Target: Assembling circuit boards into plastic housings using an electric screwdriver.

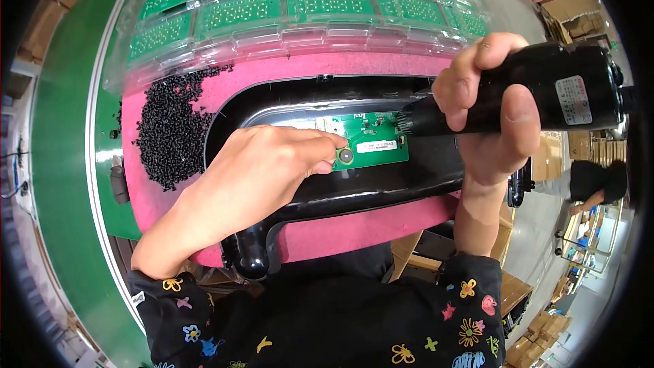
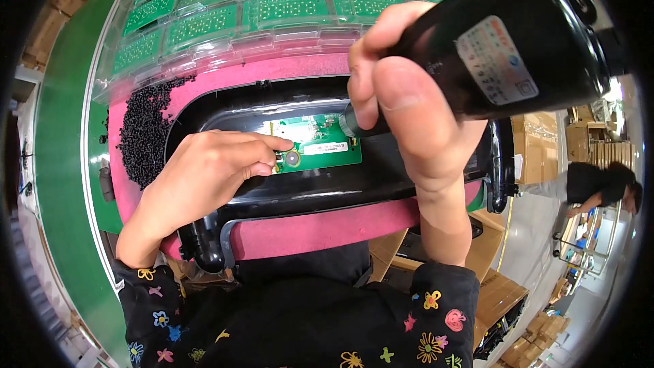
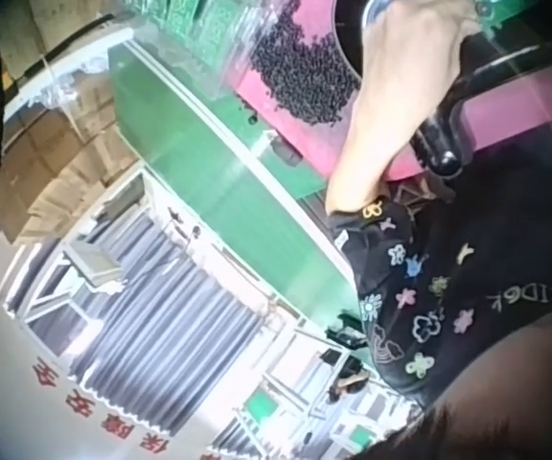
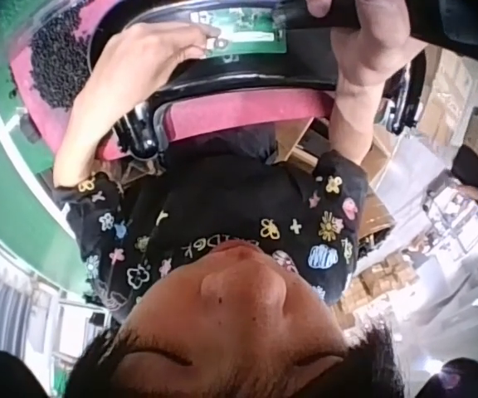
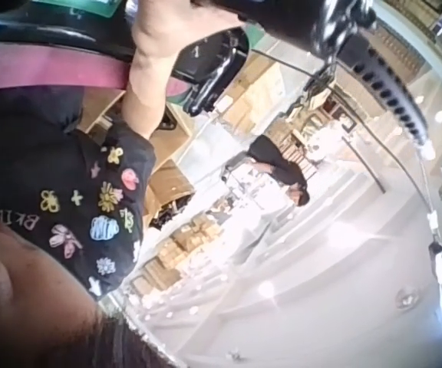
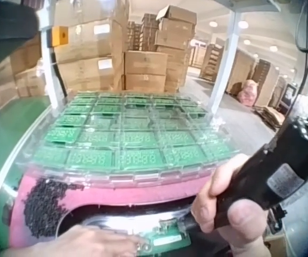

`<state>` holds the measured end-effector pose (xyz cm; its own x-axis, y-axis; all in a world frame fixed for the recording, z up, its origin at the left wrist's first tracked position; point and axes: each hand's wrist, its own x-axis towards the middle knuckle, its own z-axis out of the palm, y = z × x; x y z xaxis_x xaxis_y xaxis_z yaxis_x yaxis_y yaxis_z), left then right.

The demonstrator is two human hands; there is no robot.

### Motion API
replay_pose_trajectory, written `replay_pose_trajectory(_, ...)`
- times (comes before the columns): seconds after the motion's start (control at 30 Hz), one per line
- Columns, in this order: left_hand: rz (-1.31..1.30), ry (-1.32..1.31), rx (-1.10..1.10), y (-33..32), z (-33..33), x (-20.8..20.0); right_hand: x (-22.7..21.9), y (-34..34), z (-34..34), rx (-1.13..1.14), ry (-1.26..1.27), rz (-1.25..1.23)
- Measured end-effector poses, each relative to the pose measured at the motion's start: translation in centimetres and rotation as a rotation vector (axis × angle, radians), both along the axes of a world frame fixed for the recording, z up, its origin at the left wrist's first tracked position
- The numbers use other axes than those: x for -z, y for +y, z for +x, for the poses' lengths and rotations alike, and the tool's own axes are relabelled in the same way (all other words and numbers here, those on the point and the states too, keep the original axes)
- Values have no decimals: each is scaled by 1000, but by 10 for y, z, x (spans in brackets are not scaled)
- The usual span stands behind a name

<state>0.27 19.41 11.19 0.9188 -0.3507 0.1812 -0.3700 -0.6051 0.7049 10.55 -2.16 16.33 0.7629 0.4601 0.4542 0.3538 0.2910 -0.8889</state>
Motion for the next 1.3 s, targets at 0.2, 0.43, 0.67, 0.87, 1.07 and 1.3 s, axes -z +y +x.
replay_pose_trajectory(0.2, 4, 1, 1, 0, 1, -2, 2, 8, -2, 73, -25, -79)
replay_pose_trajectory(0.43, 17, -11, 6, 1, 2, -6, 4, -9, -9, -51, 160, 374)
replay_pose_trajectory(0.67, -241, -143, 59, 0, 6, 3, -6, -1, -24, -291, 317, 672)
replay_pose_trajectory(0.87, -178, -224, 57, 0, 4, 3, -4, 3, -29, -238, 317, 650)
replay_pose_trajectory(1.07, -156, -355, -35, -5, 5, 0, 4, 16, -36, -44, 304, 507)
replay_pose_trajectory(1.3, -161, -477, -136, 2, 4, 2, 2, 16, -36, -74, 256, 522)
